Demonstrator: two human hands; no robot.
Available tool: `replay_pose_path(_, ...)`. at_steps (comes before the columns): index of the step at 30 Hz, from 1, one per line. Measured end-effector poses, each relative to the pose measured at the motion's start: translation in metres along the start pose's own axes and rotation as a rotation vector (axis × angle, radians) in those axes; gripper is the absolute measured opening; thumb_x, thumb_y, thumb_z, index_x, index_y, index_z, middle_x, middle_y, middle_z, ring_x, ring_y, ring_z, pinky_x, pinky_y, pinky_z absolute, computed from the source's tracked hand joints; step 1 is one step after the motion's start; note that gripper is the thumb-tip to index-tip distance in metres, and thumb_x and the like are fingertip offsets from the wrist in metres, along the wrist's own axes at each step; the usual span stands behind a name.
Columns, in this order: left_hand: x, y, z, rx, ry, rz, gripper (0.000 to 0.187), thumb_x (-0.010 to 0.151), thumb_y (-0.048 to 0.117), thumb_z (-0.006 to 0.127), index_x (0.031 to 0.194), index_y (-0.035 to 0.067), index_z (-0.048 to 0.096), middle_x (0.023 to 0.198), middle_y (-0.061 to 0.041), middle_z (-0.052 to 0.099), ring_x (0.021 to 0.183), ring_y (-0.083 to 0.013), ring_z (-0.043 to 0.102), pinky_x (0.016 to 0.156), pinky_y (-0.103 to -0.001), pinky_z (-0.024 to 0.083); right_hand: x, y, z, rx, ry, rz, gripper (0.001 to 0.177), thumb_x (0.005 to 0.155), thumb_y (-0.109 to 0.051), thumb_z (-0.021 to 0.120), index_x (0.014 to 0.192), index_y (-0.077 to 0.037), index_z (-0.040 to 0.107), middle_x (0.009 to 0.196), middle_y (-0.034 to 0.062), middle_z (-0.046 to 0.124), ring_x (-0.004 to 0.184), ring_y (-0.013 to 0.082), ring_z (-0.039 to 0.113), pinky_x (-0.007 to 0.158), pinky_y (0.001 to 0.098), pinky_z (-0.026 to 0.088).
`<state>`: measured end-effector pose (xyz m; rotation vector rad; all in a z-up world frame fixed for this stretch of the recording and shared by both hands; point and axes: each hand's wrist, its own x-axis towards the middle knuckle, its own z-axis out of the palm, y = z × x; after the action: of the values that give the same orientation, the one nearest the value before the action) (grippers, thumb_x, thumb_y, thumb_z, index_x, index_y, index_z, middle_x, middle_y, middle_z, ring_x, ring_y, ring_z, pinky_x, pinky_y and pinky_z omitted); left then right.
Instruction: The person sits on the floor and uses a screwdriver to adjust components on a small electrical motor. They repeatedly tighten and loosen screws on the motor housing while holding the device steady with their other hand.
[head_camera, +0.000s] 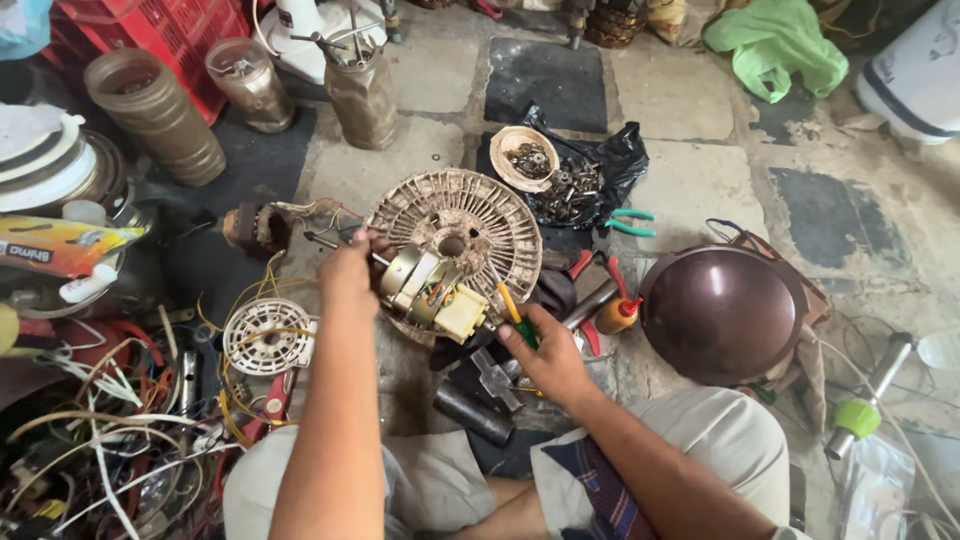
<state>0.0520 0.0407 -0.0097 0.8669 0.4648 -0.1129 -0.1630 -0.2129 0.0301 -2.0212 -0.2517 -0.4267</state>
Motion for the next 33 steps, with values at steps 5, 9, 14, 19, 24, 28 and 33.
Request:
replay_pose_path(5, -0.024, 0.005, 0.022, 0.157, 0.127, 0.088, 0.044, 0.106, 0.038, 0.052, 0.099, -0.004, 0.066, 0.076, -0.012, 0.068, 0.065, -0.0238, 0.066, 0.063, -0.037, 0.060, 0.024, -0.049, 0.015, 0.232, -0.161, 0.734, 0.069, 0.086, -0.031, 0.082, 0.140, -0.007, 0.048, 0.075, 0.0035, 0.064, 0.056, 0.0114, 0.056, 0.050, 0.0280, 0.048)
replay_pose_path(9, -0.037, 0.011, 0.020, -0.008, 0.025, 0.012, 0.049, 0.107, 0.048, 0.046, 0.105, 0.003, 0.063, 0.079, -0.010, 0.067, 0.066, -0.0227, 0.065, 0.066, -0.037, 0.060, 0.028, -0.060, 0.021, 0.485, -0.075, 0.841, 0.056, 0.082, -0.026, 0.085, 0.126, 0.002, 0.065, 0.068, 0.0037, 0.057, 0.049, 0.0118, 0.048, 0.043, 0.0278, 0.039)
replay_pose_path(14, -0.047, 0.014, 0.027, -0.214, -0.191, -0.019, 0.048, 0.106, 0.046, 0.041, 0.113, 0.004, 0.063, 0.093, -0.014, 0.074, 0.082, -0.0283, 0.073, 0.080, -0.043, 0.062, 0.026, -0.037, 0.018, 0.139, 0.157, 0.245, 0.054, 0.075, -0.010, 0.091, 0.121, -0.001, 0.064, 0.093, 0.0085, 0.072, 0.079, 0.0174, 0.067, 0.069, 0.0311, 0.054)
replay_pose_path(19, -0.074, 0.011, 0.066, 0.380, 0.075, 0.390, 0.043, 0.101, 0.030, 0.051, 0.131, 0.000, 0.050, 0.119, -0.025, 0.070, 0.110, -0.0407, 0.064, 0.099, -0.052, 0.051, 0.034, -0.038, 0.011, -0.080, 0.192, 0.113, 0.045, 0.076, -0.009, 0.086, 0.114, -0.001, 0.063, 0.109, 0.0164, 0.073, 0.100, 0.0305, 0.073, 0.086, 0.0368, 0.057)
replay_pose_path(24, -0.121, -0.001, 0.070, 1.214, -0.148, 1.221, 0.029, 0.100, 0.021, 0.062, 0.123, 0.007, 0.069, 0.136, -0.021, 0.061, 0.133, -0.0394, 0.051, 0.115, -0.051, 0.040, 0.041, -0.044, -0.007, -0.201, 0.106, 0.196, 0.045, 0.079, -0.020, 0.082, 0.115, 0.001, 0.063, 0.102, 0.0218, 0.070, 0.093, 0.0380, 0.070, 0.082, 0.0420, 0.055)
replay_pose_path(28, -0.108, 0.002, 0.082, 1.146, -0.332, 1.112, 0.020, 0.099, 0.016, 0.060, 0.110, 0.009, 0.075, 0.131, -0.015, 0.066, 0.126, -0.0382, 0.057, 0.109, -0.045, 0.044, 0.033, -0.051, -0.042, -0.144, -0.020, 0.187, 0.041, 0.095, -0.014, 0.062, 0.134, -0.002, 0.063, 0.108, 0.0224, 0.074, 0.100, 0.0360, 0.074, 0.087, 0.0411, 0.057)
replay_pose_path(33, -0.084, 0.004, 0.103, 1.084, -0.420, 0.472, 0.028, 0.096, 0.013, 0.048, 0.103, 0.015, 0.076, 0.103, -0.008, 0.077, 0.093, -0.0237, 0.072, 0.085, -0.034, 0.055, 0.027, -0.057, -0.060, -0.248, -0.004, 0.107, 0.041, 0.095, -0.018, 0.068, 0.133, -0.006, 0.065, 0.118, 0.0241, 0.072, 0.113, 0.0359, 0.071, 0.092, 0.0400, 0.056)
